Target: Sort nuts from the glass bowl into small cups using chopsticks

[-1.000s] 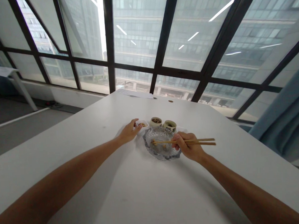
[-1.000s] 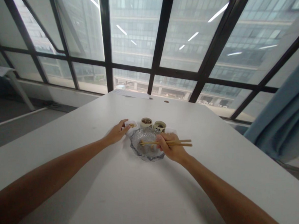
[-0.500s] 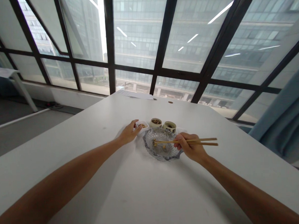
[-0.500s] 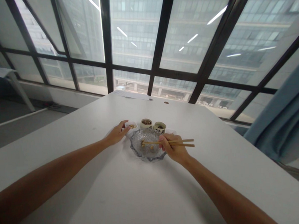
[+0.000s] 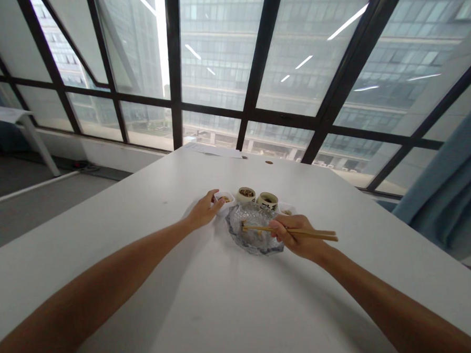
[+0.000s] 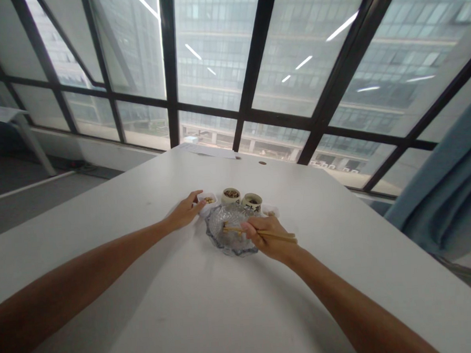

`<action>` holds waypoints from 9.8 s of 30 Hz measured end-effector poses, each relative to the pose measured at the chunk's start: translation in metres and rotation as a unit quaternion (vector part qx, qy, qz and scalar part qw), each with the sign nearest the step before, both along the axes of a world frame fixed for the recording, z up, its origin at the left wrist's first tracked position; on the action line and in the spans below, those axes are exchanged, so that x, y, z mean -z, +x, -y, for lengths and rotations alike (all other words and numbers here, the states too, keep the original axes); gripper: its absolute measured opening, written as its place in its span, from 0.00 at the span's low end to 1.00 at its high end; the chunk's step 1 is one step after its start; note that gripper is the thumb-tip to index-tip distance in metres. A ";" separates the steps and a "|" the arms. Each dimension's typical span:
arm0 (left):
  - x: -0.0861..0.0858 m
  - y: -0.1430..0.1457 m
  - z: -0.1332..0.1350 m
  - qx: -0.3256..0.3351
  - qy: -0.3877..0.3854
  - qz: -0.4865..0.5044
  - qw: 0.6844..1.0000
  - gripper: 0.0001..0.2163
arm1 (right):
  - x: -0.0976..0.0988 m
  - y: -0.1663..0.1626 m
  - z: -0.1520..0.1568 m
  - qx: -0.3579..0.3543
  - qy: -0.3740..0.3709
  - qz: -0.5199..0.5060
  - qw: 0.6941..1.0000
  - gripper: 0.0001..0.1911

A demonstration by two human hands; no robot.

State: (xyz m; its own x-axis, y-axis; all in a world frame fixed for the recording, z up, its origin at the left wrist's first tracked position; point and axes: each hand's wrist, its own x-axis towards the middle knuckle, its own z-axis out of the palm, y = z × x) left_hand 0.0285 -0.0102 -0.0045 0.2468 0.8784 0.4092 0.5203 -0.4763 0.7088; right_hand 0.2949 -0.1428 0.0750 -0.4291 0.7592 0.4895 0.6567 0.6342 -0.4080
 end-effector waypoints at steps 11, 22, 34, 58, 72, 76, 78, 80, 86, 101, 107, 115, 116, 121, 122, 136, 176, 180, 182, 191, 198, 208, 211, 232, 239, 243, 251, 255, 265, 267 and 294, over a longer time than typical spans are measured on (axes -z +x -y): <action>-0.002 0.000 0.002 -0.006 -0.002 -0.009 1.000 0.25 | 0.023 0.012 -0.009 0.056 -0.057 -0.164 0.983 0.29; 0.003 0.000 -0.002 -0.001 -0.004 -0.005 1.000 0.26 | 0.018 -0.001 -0.017 0.047 -0.083 -0.168 0.981 0.29; 0.002 0.000 -0.002 -0.003 -0.007 -0.009 1.000 0.26 | 0.023 -0.002 -0.025 0.059 -0.088 -0.211 0.972 0.28; 0.008 -0.004 -0.006 0.028 0.043 0.053 0.997 0.28 | 0.023 0.007 -0.017 0.112 -0.039 -0.487 0.865 0.30; -0.060 0.098 -0.023 0.087 0.084 -0.169 0.978 0.35 | 0.008 0.067 -0.033 0.189 0.079 -0.405 0.891 0.30; -0.067 0.144 -0.031 0.120 0.060 -0.271 0.953 0.37 | 0.009 0.074 -0.034 0.187 0.087 -0.391 0.897 0.30; -0.067 0.153 -0.035 0.127 0.035 -0.293 0.947 0.36 | 0.008 0.076 -0.035 0.181 0.087 -0.389 0.899 0.30; -0.067 0.154 -0.038 0.136 0.022 -0.281 0.950 0.36 | 0.007 0.076 -0.035 0.177 0.085 -0.389 0.900 0.31; -0.070 0.150 -0.037 0.148 0.037 -0.220 0.964 0.40 | 0.007 0.078 -0.034 0.184 0.090 -0.374 0.905 0.31; -0.065 0.149 -0.038 0.140 -0.002 -0.210 0.968 0.39 | 0.014 0.077 -0.034 0.200 0.070 -0.192 0.958 0.29; -0.075 0.125 -0.045 0.145 0.018 -0.230 0.962 0.28 | -0.002 0.062 -0.022 0.183 0.105 -0.346 0.914 0.32; -0.059 0.025 -0.029 0.016 0.098 -0.126 0.987 0.19 | 0.019 0.021 -0.015 0.037 -0.075 -0.251 0.964 0.30; -0.051 0.015 -0.025 0.004 0.096 -0.116 0.989 0.20 | 0.022 0.020 -0.015 0.036 -0.078 -0.243 0.966 0.29; -0.014 -0.006 -0.009 -0.034 0.070 -0.065 0.995 0.25 | 0.032 0.021 -0.017 0.049 -0.076 -0.241 0.966 0.26; -0.009 -0.006 -0.008 -0.037 0.063 -0.055 0.996 0.26 | 0.032 0.022 -0.017 0.051 -0.072 -0.243 0.966 0.26; -0.001 -0.002 -0.005 -0.025 0.003 -0.042 0.999 0.32 | 0.038 0.024 -0.018 0.082 -0.059 -0.223 0.970 0.28; -0.006 -0.001 -0.002 -0.005 -0.009 -0.048 0.999 0.33 | 0.025 0.024 -0.016 0.103 -0.057 -0.325 0.938 0.31; -0.005 -0.001 -0.003 -0.008 -0.010 -0.051 0.999 0.33 | 0.015 0.024 -0.011 0.085 -0.071 -0.283 0.953 0.30; -0.005 -0.001 -0.003 -0.008 -0.005 -0.050 0.999 0.32 | 0.011 0.023 -0.008 0.076 -0.080 -0.247 0.963 0.30; -0.005 -0.002 -0.003 -0.001 -0.004 -0.048 0.999 0.32 | 0.005 0.019 -0.002 0.062 -0.112 -0.173 0.977 0.29; -0.006 -0.001 -0.002 0.001 -0.008 -0.045 0.999 0.32 | 0.004 0.019 -0.002 0.048 -0.108 -0.164 0.979 0.29; -0.005 -0.002 -0.003 0.001 -0.006 -0.047 0.999 0.32 | 0.002 0.025 -0.012 0.097 -0.105 -0.316 0.938 0.30; -0.004 -0.002 -0.003 0.002 -0.010 -0.050 0.999 0.32 | 0.003 0.031 -0.020 0.124 -0.113 -0.389 0.906 0.31; -0.069 0.163 0.017 0.178 0.085 -0.265 0.944 0.36 | -0.062 0.088 0.000 0.202 0.030 -0.175 0.963 0.35; -0.071 0.189 0.014 0.183 0.054 -0.282 0.940 0.39 | -0.060 0.098 -0.004 0.202 0.017 -0.141 0.969 0.37; -0.074 0.185 0.016 0.194 0.090 -0.252 0.944 0.42 | -0.058 0.098 -0.005 0.196 0.022 -0.147 0.969 0.37; -0.069 0.187 0.009 0.197 0.063 -0.244 0.947 0.42 | -0.058 0.095 -0.006 0.232 0.032 -0.142 0.962 0.37; -0.071 0.179 0.003 0.205 0.037 -0.256 0.944 0.41 | -0.067 0.090 0.001 0.238 0.081 -0.239 0.938 0.37; -0.068 0.040 -0.017 0.007 0.086 -0.096 0.992 0.22 | -0.041 0.055 -0.004 0.059 -0.155 -0.198 0.966 0.35; -0.053 0.019 -0.021 -0.030 0.077 -0.083 0.993 0.22 | -0.032 0.051 -0.006 0.034 -0.170 -0.159 0.972 0.33; 0.008 0.003 -0.011 -0.010 0.009 -0.011 1.000 0.34 | -0.014 0.049 -0.022 0.113 -0.145 -0.390 0.902 0.33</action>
